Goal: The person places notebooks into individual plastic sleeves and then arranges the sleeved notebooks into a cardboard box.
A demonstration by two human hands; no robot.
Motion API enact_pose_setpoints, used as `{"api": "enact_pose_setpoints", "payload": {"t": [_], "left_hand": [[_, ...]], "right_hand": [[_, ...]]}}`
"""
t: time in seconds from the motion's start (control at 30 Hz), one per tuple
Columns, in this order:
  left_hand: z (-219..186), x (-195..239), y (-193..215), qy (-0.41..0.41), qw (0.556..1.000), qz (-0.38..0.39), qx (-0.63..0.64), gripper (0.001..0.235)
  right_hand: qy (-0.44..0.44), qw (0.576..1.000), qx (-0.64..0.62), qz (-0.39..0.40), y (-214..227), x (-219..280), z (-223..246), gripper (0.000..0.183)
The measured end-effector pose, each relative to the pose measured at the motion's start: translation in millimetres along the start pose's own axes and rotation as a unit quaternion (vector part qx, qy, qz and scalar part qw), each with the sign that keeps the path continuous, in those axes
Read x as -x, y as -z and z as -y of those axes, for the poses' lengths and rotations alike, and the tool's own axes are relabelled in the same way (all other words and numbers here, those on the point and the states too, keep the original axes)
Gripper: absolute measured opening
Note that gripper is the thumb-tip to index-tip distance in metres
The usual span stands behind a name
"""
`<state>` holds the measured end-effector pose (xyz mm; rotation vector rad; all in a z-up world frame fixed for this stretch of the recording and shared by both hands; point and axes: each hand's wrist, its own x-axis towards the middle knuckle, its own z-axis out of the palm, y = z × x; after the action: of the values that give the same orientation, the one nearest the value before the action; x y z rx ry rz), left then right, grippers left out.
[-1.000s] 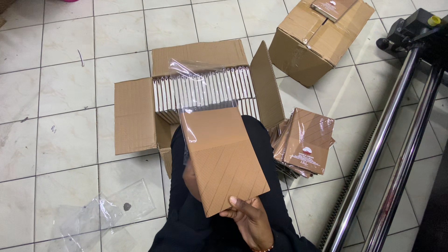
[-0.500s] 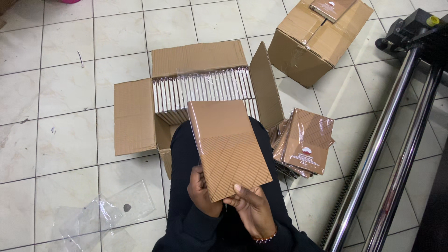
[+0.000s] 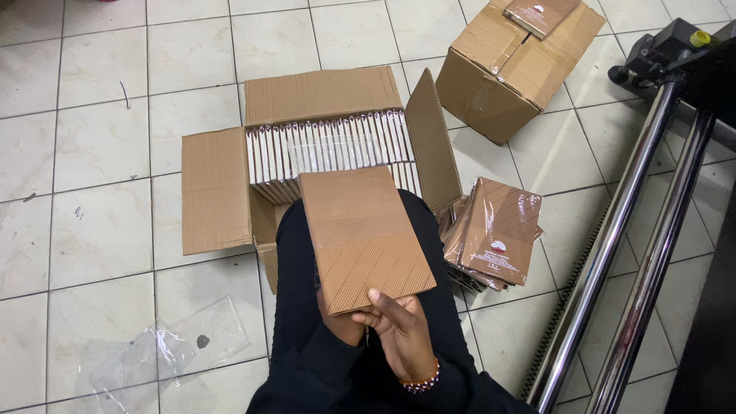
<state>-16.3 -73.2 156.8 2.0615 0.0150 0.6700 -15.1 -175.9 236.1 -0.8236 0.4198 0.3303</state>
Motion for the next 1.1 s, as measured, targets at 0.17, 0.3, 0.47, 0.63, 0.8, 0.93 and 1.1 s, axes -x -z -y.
{"api": "enact_pose_setpoints", "payload": {"t": [0.17, 0.3, 0.47, 0.63, 0.8, 0.93, 1.1], "left_hand": [[-56, -24, 22, -0.043, 0.992, -0.117, 0.034, 0.014], [-82, -65, 51, -0.072, 0.974, -0.204, 0.061, 0.007], [-106, -74, 101, -0.282, 0.950, 0.019, -0.132, 0.018], [-74, -59, 73, -0.263, 0.898, 0.105, -0.337, 0.003], [-38, -39, 43, -0.214, 0.864, 0.249, -0.381, 0.026], [-41, -44, 59, -0.193, 0.869, 0.239, -0.389, 0.034], [-32, -37, 64, -0.176, 0.904, 0.172, -0.350, 0.033]], "right_hand": [[-0.058, 0.996, -0.057, 0.037, 8, 5, -7, 0.013], [-0.371, 0.779, -0.466, 0.196, 73, 2, -46, 0.057], [-0.420, 0.430, -0.674, 0.429, 22, 11, -92, 0.015], [-0.566, 0.657, -0.281, 0.411, 86, -6, -65, 0.046], [-0.286, 0.929, 0.108, 0.208, 79, -1, -54, 0.012], [-0.194, 0.964, 0.082, 0.163, 62, -6, -44, 0.035], [-0.110, 0.976, 0.155, 0.111, 26, -3, -29, 0.051]]}}
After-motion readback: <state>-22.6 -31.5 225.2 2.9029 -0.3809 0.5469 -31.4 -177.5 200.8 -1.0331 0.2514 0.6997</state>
